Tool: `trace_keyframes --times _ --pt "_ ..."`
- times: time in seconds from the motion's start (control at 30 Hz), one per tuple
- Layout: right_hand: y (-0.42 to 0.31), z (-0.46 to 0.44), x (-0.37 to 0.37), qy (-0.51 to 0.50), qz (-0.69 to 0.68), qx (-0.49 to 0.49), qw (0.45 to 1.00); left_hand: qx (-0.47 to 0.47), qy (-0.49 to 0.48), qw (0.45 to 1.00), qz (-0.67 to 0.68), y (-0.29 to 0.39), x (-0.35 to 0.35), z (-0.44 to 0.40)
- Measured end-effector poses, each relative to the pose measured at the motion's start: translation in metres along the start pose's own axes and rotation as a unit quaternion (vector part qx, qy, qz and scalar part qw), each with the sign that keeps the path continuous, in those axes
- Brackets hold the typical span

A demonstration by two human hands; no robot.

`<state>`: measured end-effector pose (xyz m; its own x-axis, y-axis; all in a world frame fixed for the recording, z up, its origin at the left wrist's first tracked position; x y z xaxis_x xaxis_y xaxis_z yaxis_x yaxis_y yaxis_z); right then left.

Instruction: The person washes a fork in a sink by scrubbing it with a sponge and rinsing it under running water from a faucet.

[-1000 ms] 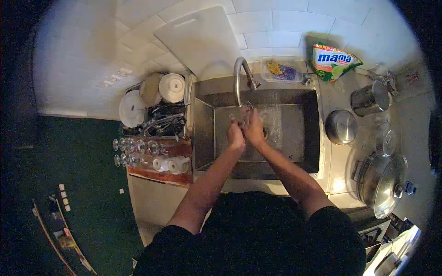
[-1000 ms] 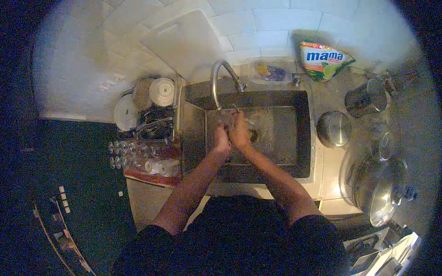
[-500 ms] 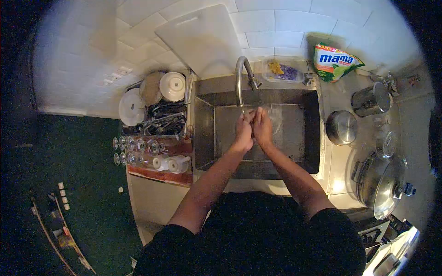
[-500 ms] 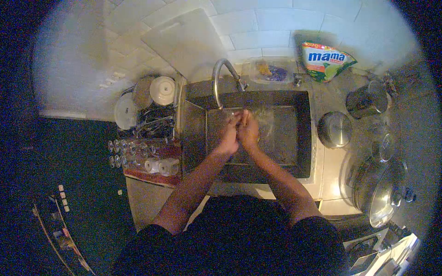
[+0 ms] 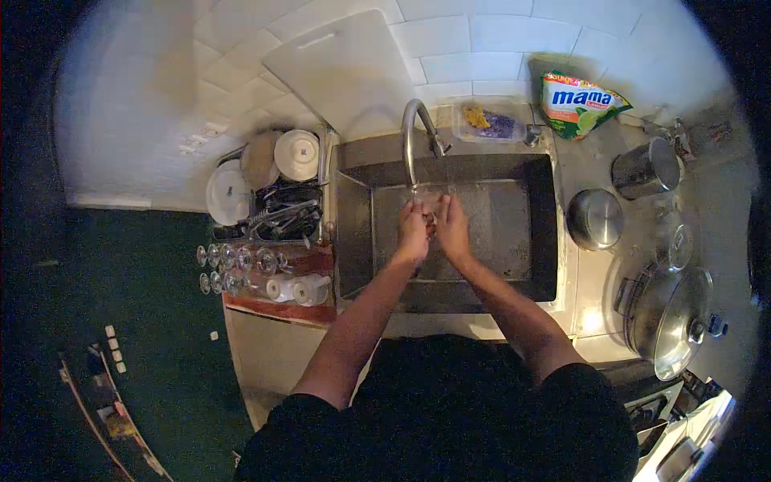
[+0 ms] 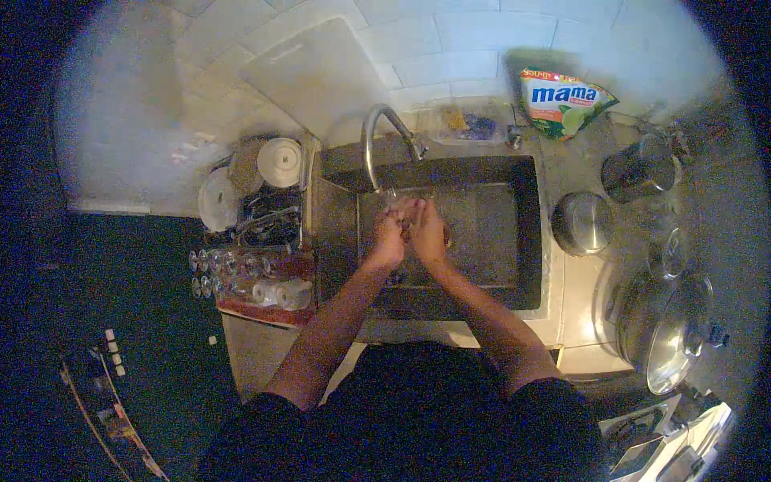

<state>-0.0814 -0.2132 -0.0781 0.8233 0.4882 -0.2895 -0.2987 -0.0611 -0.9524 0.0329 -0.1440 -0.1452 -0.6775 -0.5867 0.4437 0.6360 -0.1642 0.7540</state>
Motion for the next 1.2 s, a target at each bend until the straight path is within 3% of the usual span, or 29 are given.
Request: trace_keyframes --times 0.1,0.2,0.3,0.37,0.4,0.5,0.6,0.7,0.8,0.9,1.0,1.1,1.2 --pt "-0.022 0.007 -0.004 0.075 -0.022 -0.074 0.994 0.054 -0.02 0.998 -0.034 0.007 -0.001 0.007" --pt "-0.014 -0.006 0.01 -0.054 0.017 -0.02 0.998 0.058 0.019 0.997 -0.04 0.01 -0.001 0.012" --pt "-0.014 -0.007 0.018 -0.116 -0.011 0.03 0.993 -0.008 -0.029 0.999 -0.02 0.004 -0.005 0.015" --pt "-0.018 -0.003 0.016 -0.072 -0.021 -0.013 0.997 -0.038 -0.025 0.998 -0.033 0.003 -0.01 0.007" --pt "-0.021 -0.001 0.014 -0.05 -0.026 -0.035 0.998 -0.053 -0.012 0.996 -0.071 0.009 -0.009 0.012" --pt "-0.007 -0.006 0.017 -0.102 0.009 0.065 0.993 -0.098 0.046 0.964 -0.241 0.05 0.012 0.051" --pt "-0.032 -0.01 -0.006 -0.03 -0.001 -0.047 0.998 -0.053 0.018 0.988 -0.145 0.04 0.014 0.041" --pt "-0.065 -0.022 -0.042 0.04 0.102 -0.121 0.987 0.004 -0.059 0.998 -0.001 0.006 0.0 0.015" --pt "-0.076 -0.033 -0.056 -0.021 0.3 -0.106 0.948 0.049 -0.081 0.994 -0.054 -0.023 -0.015 -0.02" --pt "-0.075 -0.047 -0.064 -0.038 0.366 -0.111 0.923 0.019 -0.072 0.996 -0.056 0.011 0.033 0.02" --pt "-0.078 -0.053 -0.071 -0.01 0.38 -0.167 0.91 -0.085 -0.045 0.995 -0.032 0.012 0.04 0.037" --pt "-0.076 -0.054 -0.069 -0.033 0.389 -0.149 0.909 -0.084 -0.005 0.996 -0.04 0.007 0.038 0.039" --pt "-0.073 -0.053 -0.068 -0.033 0.358 -0.152 0.921 -0.027 -0.126 0.991 -0.021 0.006 0.041 0.028"
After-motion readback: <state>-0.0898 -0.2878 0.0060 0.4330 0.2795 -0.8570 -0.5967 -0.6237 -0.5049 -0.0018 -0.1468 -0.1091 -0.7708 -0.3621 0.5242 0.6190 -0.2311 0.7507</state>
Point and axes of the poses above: each hand's wrist, its own z-axis away from the middle knuckle, its own x-axis out of the palm, y = z × x, the point moved 9 cm from there along -z, towards the middle knuckle, and after that the axes turned 13 degrees about -y, right-handed, at the moved point
